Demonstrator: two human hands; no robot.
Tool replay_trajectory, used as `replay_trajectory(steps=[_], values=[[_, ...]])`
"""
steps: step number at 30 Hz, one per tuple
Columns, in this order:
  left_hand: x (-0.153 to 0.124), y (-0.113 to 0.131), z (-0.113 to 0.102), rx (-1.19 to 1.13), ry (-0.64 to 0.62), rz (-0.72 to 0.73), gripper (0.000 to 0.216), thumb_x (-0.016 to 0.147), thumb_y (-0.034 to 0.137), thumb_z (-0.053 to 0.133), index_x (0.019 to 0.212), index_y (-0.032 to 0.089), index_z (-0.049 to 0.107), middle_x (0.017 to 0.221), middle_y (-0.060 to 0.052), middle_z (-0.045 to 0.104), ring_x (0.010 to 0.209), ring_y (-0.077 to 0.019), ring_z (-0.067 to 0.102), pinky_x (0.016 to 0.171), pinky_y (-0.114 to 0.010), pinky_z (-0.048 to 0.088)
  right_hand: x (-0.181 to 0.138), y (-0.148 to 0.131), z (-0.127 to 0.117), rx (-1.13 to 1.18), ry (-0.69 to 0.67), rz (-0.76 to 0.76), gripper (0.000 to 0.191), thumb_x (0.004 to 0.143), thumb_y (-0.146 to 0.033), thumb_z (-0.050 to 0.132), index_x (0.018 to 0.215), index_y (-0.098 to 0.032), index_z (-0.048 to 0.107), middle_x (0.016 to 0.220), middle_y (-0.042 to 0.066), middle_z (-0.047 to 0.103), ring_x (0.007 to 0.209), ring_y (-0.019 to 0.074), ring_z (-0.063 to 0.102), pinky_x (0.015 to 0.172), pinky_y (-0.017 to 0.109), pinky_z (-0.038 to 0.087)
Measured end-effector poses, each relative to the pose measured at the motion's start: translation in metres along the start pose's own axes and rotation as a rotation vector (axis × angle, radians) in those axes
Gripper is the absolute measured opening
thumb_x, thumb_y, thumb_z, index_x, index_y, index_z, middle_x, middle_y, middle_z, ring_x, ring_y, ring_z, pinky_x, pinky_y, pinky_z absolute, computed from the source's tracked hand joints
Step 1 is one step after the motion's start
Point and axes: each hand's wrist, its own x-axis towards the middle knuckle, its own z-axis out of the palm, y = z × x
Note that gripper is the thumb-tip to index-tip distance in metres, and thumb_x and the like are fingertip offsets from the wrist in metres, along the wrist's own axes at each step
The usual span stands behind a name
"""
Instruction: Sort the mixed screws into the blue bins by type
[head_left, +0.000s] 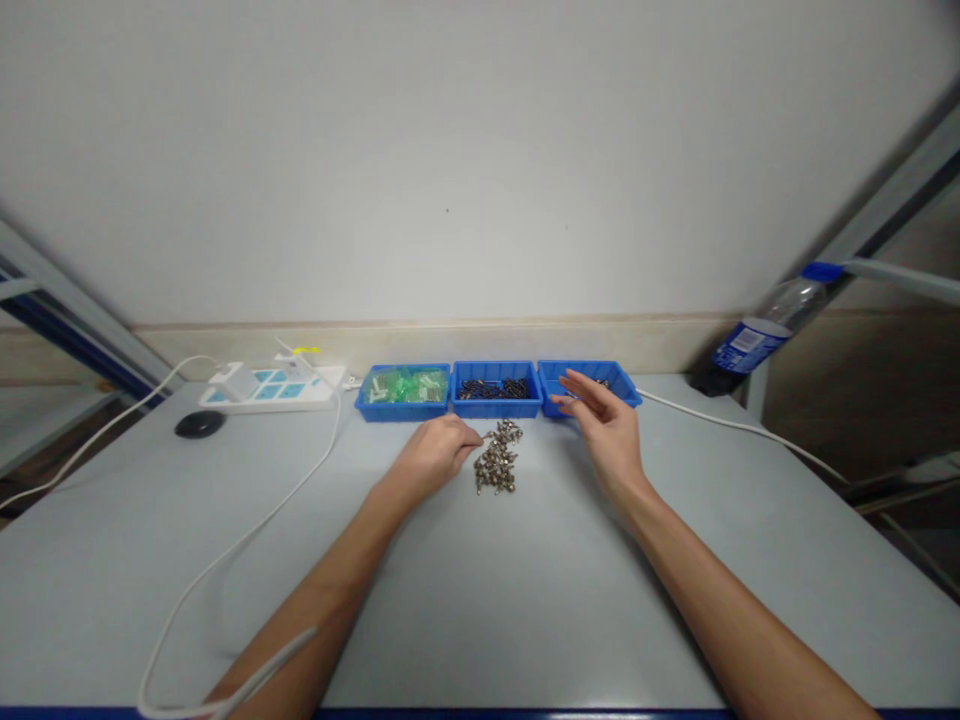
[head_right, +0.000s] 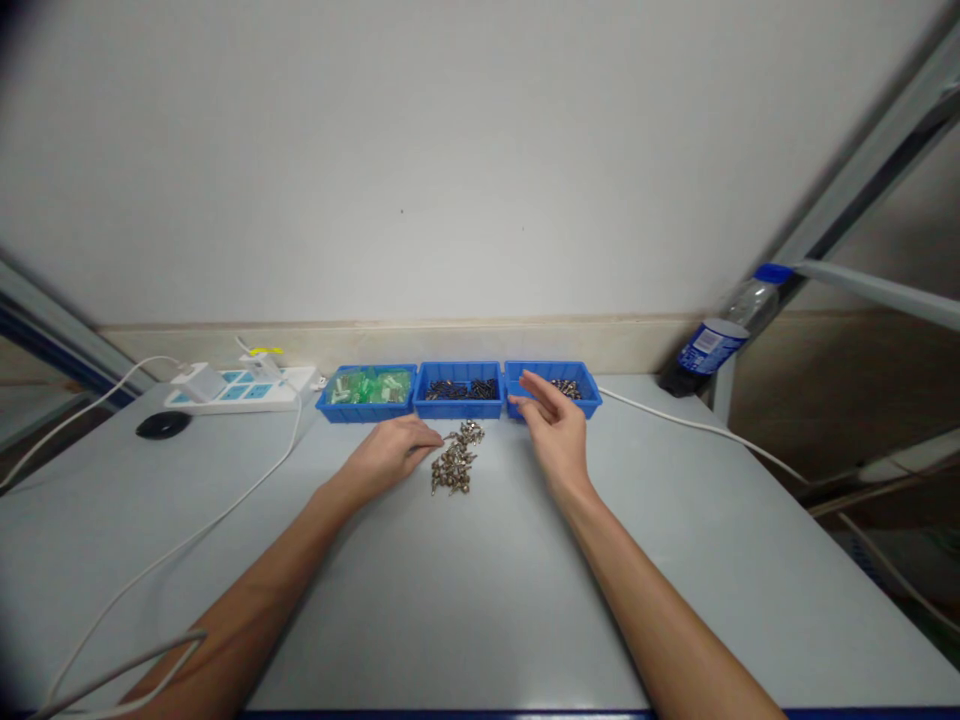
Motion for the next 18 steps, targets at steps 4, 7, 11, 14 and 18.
replay_trajectory(steps=[4,7,11,14,18], values=[[0.0007,0.0042,0.0005,-0.025,0.076,0.038,0.024,0.095,0.02,0.052,0.111,0.02,0.07,0.107,-0.007,0.074,0.1,-0.0206,0.065,0.091,-0.033,0.05,-0.0035,-0.0006,0.0022,-0.016,-0.063,0.043,0.042,0.074,-0.033,0.073,0.114,-0.019,0.069,0.114,0.012,0.073,0.081,0.0229,0.074,0.078,0.041,0.059],[0.0015,0.0053,0.0007,-0.034,0.043,0.087,0.026,0.096,0.018,0.05,0.112,0.021,0.07,0.109,-0.007,0.073,0.102,-0.0203,0.065,0.093,-0.033,0.05,-0.0051,-0.0006,0.0039,-0.011,-0.086,0.056,0.04,0.074,-0.033,0.073,0.112,-0.02,0.069,0.107,0.011,0.075,0.074,0.0201,0.073,0.072,0.037,0.058],[0.0019,0.0032,0.0032,0.008,0.003,0.054,0.027,0.093,0.012,0.049,0.1,0.02,0.074,0.096,-0.007,0.075,0.095,-0.0205,0.066,0.089,-0.033,0.051,-0.0059,0.0004,0.0053,-0.013,-0.105,0.068,0.038,0.074,-0.033,0.073,0.11,-0.02,0.068,0.101,0.01,0.076,0.069,0.0178,0.071,0.068,0.034,0.057],[0.0019,0.0041,0.0042,0.023,0.046,0.042,0.026,0.095,0.015,0.049,0.105,0.019,0.072,0.101,-0.008,0.074,0.098,-0.0211,0.065,0.09,-0.034,0.052,-0.0065,0.0009,0.006,-0.019,-0.117,0.074,0.037,0.074,-0.034,0.072,0.108,-0.019,0.068,0.099,0.009,0.076,0.067,0.0173,0.07,0.068,0.033,0.056],[0.003,0.0091,0.0018,0.039,0.008,0.105,0.028,0.097,0.017,0.048,0.118,0.02,0.066,0.116,-0.008,0.071,0.108,-0.0208,0.062,0.095,-0.035,0.05,-0.0069,0.0005,0.0062,-0.03,-0.127,0.08,0.036,0.073,-0.034,0.071,0.105,-0.019,0.068,0.095,0.009,0.076,0.066,0.0179,0.07,0.067,0.034,0.056]])
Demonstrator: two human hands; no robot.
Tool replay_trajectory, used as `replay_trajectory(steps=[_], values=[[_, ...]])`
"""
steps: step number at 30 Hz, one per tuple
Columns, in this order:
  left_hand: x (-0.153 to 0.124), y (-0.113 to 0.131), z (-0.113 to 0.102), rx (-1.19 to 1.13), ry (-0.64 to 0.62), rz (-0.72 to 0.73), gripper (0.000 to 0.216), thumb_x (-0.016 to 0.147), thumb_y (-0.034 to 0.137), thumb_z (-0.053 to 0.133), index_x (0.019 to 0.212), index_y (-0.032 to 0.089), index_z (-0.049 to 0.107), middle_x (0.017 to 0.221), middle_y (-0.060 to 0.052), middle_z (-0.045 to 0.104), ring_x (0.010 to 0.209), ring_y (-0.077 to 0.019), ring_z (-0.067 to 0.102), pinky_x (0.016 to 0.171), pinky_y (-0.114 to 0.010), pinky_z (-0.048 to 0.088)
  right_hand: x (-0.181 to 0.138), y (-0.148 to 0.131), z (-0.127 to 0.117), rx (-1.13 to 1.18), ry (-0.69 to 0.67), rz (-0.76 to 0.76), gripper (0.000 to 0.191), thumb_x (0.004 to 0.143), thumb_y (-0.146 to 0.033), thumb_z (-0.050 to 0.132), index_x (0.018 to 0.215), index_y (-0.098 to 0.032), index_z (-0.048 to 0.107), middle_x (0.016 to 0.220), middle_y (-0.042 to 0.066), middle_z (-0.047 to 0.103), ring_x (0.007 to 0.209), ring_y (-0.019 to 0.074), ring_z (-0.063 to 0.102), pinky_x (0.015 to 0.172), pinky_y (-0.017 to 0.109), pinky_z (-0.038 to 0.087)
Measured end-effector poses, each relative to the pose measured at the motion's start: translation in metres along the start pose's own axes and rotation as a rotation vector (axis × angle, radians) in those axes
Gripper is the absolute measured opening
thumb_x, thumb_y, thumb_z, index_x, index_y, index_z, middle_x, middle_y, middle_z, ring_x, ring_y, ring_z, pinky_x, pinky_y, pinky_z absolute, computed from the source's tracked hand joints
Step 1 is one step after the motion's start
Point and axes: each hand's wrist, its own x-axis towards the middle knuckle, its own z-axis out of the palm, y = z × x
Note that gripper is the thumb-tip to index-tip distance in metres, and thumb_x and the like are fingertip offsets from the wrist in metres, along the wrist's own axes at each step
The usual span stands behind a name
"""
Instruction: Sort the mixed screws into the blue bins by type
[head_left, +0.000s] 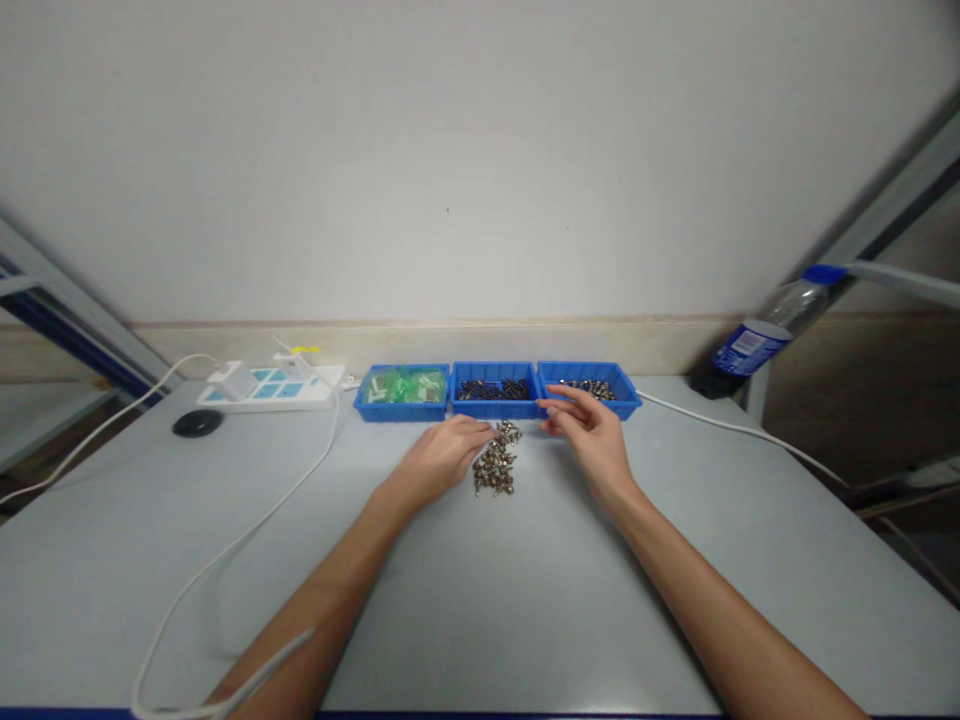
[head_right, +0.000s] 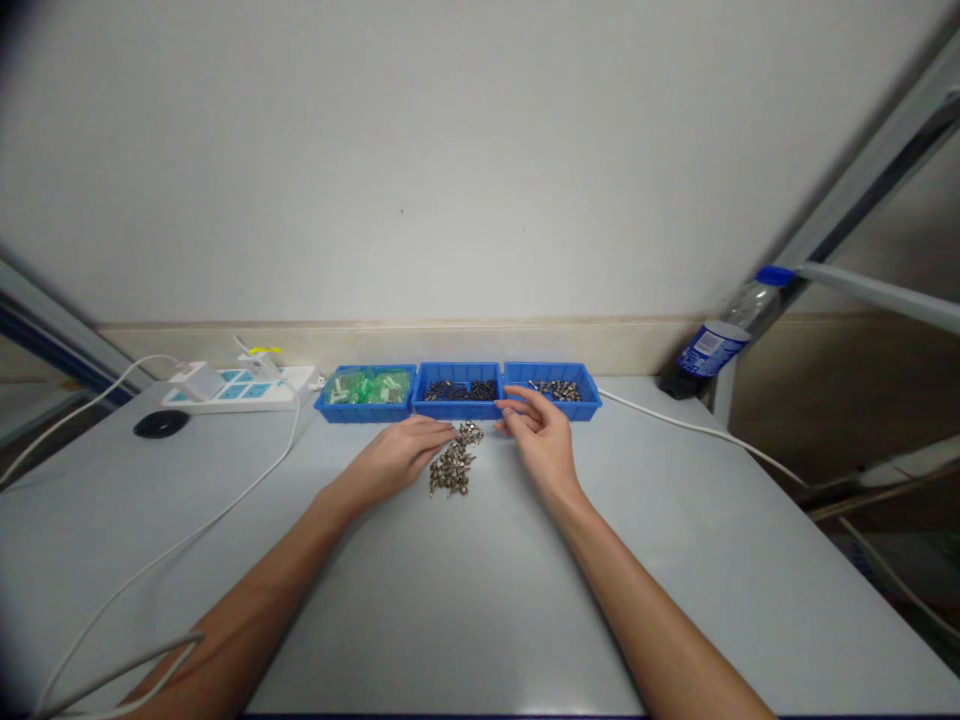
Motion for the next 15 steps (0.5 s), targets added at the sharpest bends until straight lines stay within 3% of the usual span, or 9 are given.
replay_trajectory(steps=[3,7,15], values=[[0.001,0.002,-0.001,0.037,-0.048,-0.012,0.026,0.097,0.014,0.047,0.108,0.019,0.07,0.107,-0.007,0.073,0.104,-0.0207,0.063,0.091,-0.034,0.051,0.0,-0.001,0.0,-0.01,-0.006,0.008,0.036,0.073,-0.034,0.07,0.105,-0.019,0.067,0.094,0.009,0.076,0.065,0.0183,0.07,0.067,0.034,0.056],[0.001,0.002,0.003,0.098,-0.008,-0.048,0.023,0.097,0.018,0.048,0.095,0.018,0.071,0.093,-0.008,0.072,0.095,-0.0208,0.064,0.088,-0.034,0.05,0.0,-0.001,0.001,-0.014,-0.014,0.015,0.037,0.073,-0.035,0.07,0.105,-0.018,0.067,0.091,0.009,0.076,0.064,0.018,0.07,0.066,0.034,0.055],[0.002,0.008,0.009,0.163,0.07,-0.194,0.014,0.096,0.018,0.049,0.1,0.018,0.062,0.085,-0.006,0.066,0.081,-0.0202,0.06,0.074,-0.03,0.047,-0.002,-0.002,0.003,-0.035,-0.043,0.032,0.032,0.073,-0.033,0.07,0.101,-0.018,0.068,0.091,0.008,0.076,0.065,0.0173,0.069,0.068,0.033,0.055]])
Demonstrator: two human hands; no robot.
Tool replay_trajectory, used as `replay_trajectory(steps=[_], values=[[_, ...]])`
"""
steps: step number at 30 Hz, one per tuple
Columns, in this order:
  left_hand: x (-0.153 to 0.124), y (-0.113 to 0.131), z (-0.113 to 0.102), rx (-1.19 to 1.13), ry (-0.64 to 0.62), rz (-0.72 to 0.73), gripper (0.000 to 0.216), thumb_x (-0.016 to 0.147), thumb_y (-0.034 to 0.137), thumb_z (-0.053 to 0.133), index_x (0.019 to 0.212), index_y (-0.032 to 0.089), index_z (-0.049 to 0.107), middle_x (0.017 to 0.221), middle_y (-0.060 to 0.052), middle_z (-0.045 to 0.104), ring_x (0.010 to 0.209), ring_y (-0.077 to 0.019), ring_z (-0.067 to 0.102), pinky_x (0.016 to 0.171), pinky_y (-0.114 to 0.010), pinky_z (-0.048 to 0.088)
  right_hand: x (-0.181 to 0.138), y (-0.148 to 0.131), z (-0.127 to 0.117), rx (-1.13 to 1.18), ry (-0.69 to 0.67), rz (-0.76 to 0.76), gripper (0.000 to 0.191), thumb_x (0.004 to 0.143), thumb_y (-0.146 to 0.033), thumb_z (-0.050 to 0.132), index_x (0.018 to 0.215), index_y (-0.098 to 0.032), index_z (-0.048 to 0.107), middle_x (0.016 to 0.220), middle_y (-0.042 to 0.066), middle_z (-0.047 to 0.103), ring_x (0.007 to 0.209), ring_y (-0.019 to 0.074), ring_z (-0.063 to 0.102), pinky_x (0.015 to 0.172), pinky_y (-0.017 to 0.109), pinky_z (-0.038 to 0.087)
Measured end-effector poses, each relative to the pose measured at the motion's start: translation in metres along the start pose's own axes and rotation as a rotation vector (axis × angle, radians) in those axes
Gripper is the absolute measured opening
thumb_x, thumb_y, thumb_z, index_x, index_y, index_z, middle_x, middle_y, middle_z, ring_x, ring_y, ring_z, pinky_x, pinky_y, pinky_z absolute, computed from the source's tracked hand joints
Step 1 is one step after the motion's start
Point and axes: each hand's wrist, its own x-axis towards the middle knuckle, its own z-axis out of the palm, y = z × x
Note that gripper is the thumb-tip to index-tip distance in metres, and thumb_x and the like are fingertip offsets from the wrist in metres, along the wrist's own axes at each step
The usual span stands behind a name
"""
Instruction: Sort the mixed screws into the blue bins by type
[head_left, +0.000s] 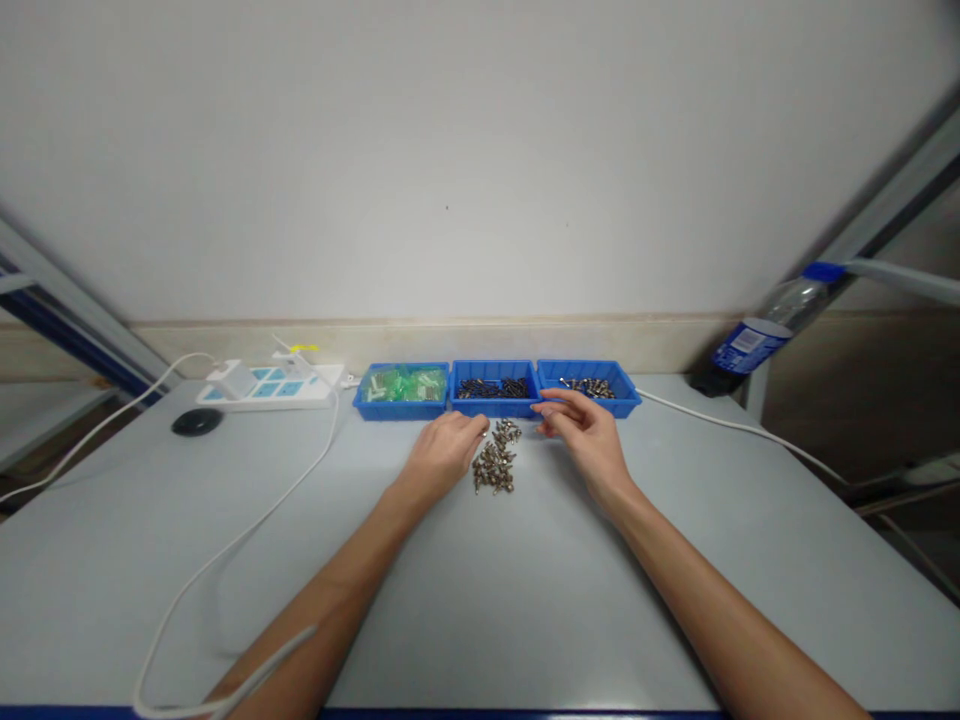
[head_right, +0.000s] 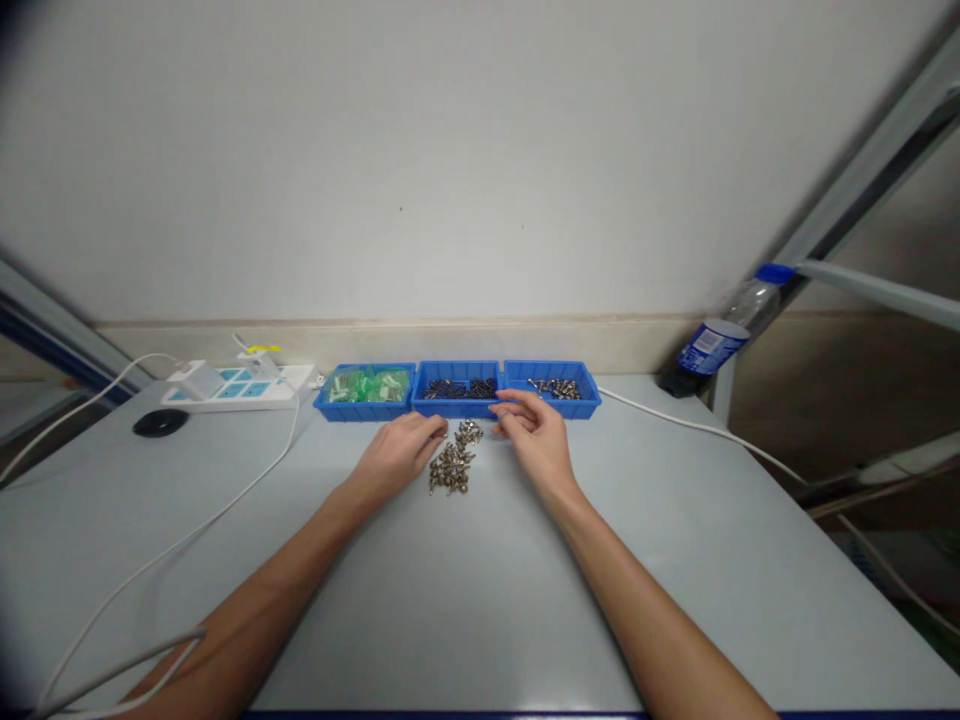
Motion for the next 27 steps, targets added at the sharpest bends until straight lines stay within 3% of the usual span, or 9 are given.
replay_trajectory(steps=[7,11,15,19,27], values=[[0.003,0.005,-0.005,-0.307,0.119,-0.041,0.015,0.092,0.008,0.05,0.099,0.018,0.057,0.089,-0.004,0.063,0.086,-0.0181,0.061,0.081,-0.031,0.05,-0.001,-0.001,0.002,-0.011,-0.067,-0.009,0.027,0.072,-0.025,0.065,0.097,-0.017,0.069,0.08,0.005,0.075,0.064,0.0166,0.068,0.067,0.032,0.056],[0.006,0.009,-0.006,-0.663,0.248,-0.096,0.018,0.085,0.011,0.064,0.101,0.017,0.06,0.093,-0.004,0.066,0.079,-0.014,0.067,0.078,-0.027,0.056,-0.004,0.0,0.004,-0.034,-0.182,-0.001,0.024,0.071,-0.022,0.064,0.094,-0.017,0.071,0.076,0.003,0.074,0.063,0.0161,0.068,0.066,0.031,0.056],[0.007,0.018,-0.009,-0.921,0.256,-0.163,0.026,0.078,0.016,0.073,0.101,0.015,0.06,0.094,-0.003,0.066,0.076,-0.0137,0.071,0.074,-0.025,0.06,-0.009,-0.002,0.006,-0.033,-0.34,0.01,0.029,0.072,-0.025,0.071,0.1,-0.018,0.073,0.081,0.004,0.075,0.071,0.017,0.07,0.072,0.032,0.056],[0.007,0.021,-0.012,-0.997,0.254,-0.22,0.025,0.076,0.021,0.076,0.095,0.015,0.06,0.092,-0.003,0.067,0.078,-0.0159,0.073,0.074,-0.025,0.062,-0.01,-0.006,0.005,0.032,-0.387,0.039,0.024,0.073,-0.033,0.076,0.091,-0.018,0.076,0.08,0.005,0.076,0.073,0.0183,0.072,0.076,0.034,0.058],[0.006,0.023,-0.013,-1.041,0.243,-0.255,0.023,0.076,0.025,0.077,0.089,0.015,0.061,0.09,-0.004,0.068,0.079,-0.0181,0.074,0.071,-0.026,0.063,-0.01,-0.009,0.003,0.127,-0.448,0.173,0.033,0.067,-0.039,0.084,0.089,-0.016,0.075,0.073,0.006,0.076,0.067,0.0183,0.073,0.07,0.033,0.059]])
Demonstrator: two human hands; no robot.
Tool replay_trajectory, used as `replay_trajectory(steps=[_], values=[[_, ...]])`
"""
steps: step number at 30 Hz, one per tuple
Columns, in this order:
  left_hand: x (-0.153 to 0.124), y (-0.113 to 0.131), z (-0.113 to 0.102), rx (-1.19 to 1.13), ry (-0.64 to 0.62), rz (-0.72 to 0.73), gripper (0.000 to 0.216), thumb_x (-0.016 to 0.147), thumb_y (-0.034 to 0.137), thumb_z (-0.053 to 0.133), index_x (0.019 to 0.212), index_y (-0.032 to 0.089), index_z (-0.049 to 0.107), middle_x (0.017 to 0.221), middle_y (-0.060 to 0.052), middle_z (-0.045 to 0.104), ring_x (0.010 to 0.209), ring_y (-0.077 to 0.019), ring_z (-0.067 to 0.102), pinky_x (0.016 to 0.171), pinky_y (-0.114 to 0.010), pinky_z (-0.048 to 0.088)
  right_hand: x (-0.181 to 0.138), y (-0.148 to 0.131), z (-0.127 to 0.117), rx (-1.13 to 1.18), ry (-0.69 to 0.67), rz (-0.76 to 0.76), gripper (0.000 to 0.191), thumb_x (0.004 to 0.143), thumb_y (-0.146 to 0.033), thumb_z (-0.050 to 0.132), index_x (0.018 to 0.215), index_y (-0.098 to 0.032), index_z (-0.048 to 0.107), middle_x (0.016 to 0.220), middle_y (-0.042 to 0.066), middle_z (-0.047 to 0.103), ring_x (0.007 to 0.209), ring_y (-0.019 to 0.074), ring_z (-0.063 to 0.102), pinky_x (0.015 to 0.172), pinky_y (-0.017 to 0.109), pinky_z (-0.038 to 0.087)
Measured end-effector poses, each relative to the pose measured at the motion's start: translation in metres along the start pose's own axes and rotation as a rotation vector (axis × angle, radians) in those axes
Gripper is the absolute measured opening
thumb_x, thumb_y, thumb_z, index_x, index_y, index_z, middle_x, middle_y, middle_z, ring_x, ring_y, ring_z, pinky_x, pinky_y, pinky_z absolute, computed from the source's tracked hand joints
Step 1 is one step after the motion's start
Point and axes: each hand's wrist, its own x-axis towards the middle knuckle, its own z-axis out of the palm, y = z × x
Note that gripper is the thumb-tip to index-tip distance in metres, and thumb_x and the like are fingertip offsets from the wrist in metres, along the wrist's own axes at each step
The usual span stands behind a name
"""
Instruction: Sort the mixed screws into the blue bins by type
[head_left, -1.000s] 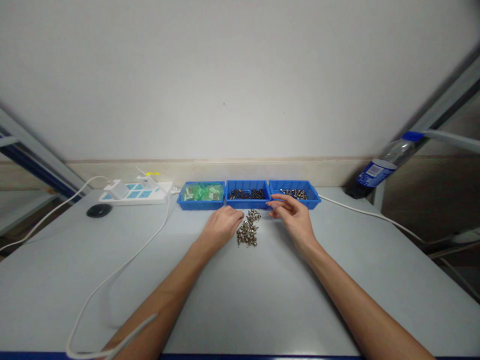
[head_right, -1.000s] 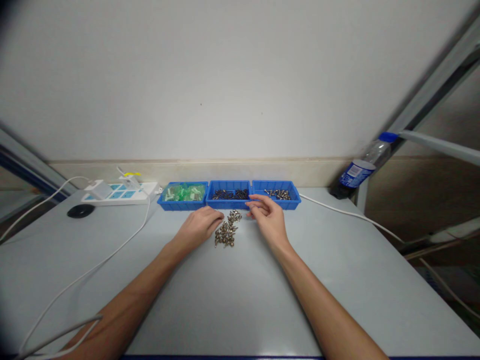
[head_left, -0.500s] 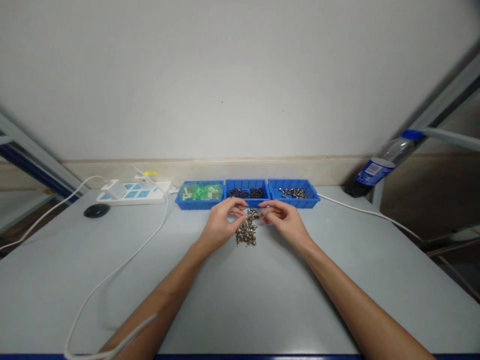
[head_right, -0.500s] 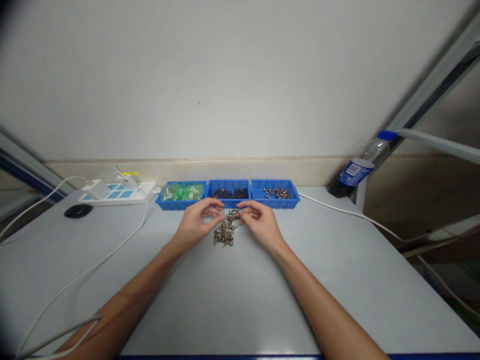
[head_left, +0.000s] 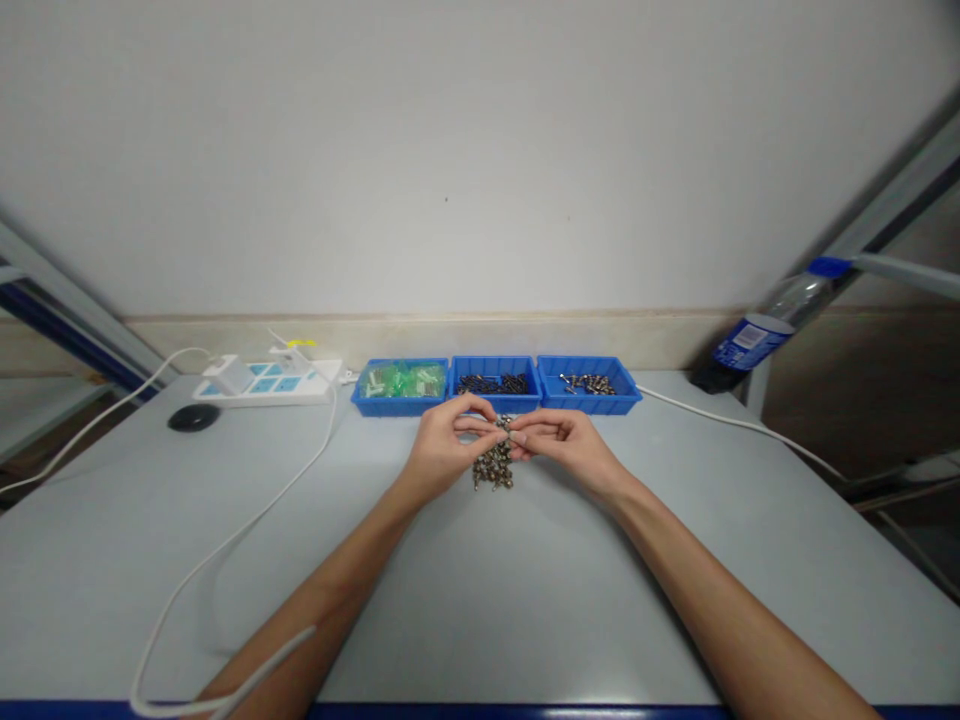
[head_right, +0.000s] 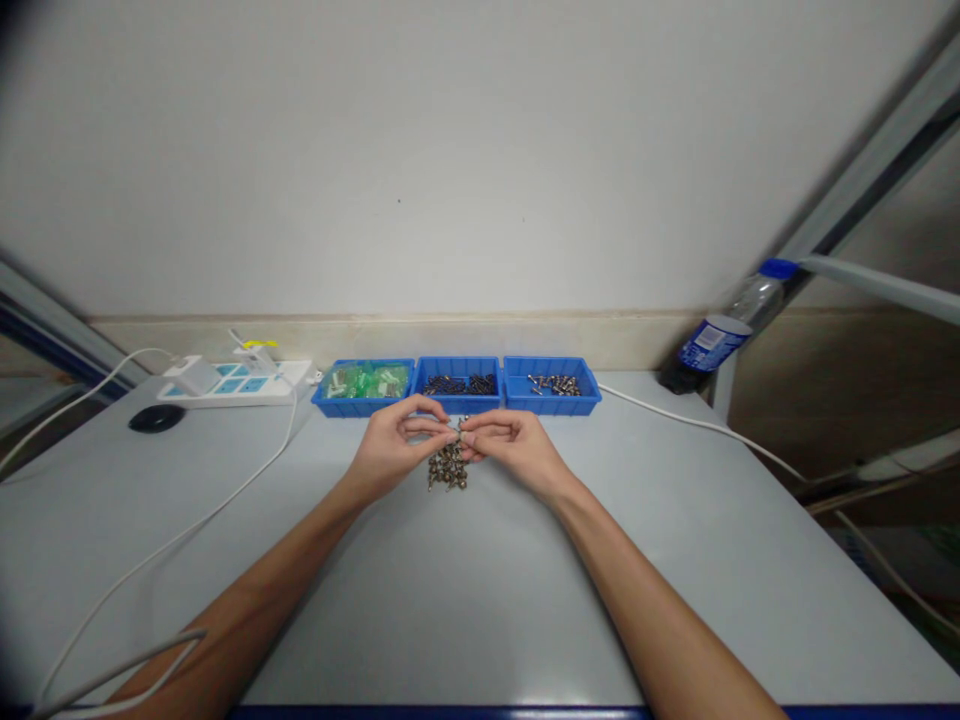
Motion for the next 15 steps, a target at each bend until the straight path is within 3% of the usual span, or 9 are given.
replay_trajectory(steps=[5,9,12,15], values=[[0.003,-0.002,-0.011,0.165,-0.094,0.053,0.019,0.082,0.024,0.072,0.098,0.015,0.066,0.098,-0.007,0.073,0.085,-0.0184,0.074,0.079,-0.03,0.061,0.002,0.004,-0.006,0.042,0.075,0.025,0.032,0.066,-0.038,0.085,0.086,-0.015,0.075,0.074,0.007,0.076,0.066,0.0179,0.072,0.068,0.032,0.059],[0.005,-0.011,-0.025,0.558,-0.321,0.221,0.022,0.089,0.016,0.062,0.108,0.02,0.072,0.108,-0.006,0.075,0.102,-0.0209,0.069,0.095,-0.039,0.054,0.008,0.004,-0.013,0.135,0.388,-0.118,0.036,0.068,-0.035,0.084,0.097,-0.016,0.073,0.087,0.009,0.078,0.082,0.0216,0.075,0.084,0.037,0.059],[0.006,-0.016,-0.03,0.699,-0.423,0.277,0.027,0.09,0.012,0.058,0.11,0.021,0.073,0.106,-0.007,0.075,0.106,-0.0213,0.065,0.093,-0.039,0.053,0.011,0.002,-0.018,0.198,0.563,-0.204,0.049,0.069,-0.032,0.082,0.114,-0.018,0.068,0.109,0.012,0.075,0.099,0.0251,0.073,0.096,0.042,0.055],[0.006,-0.019,-0.031,0.782,-0.441,0.289,0.026,0.089,0.011,0.057,0.104,0.021,0.076,0.1,-0.007,0.075,0.098,-0.0203,0.067,0.088,-0.035,0.054,0.011,0.0,-0.02,0.192,0.586,-0.197,0.05,0.071,-0.032,0.08,0.118,-0.02,0.066,0.117,0.013,0.072,0.1,0.0262,0.072,0.096,0.043,0.056]])
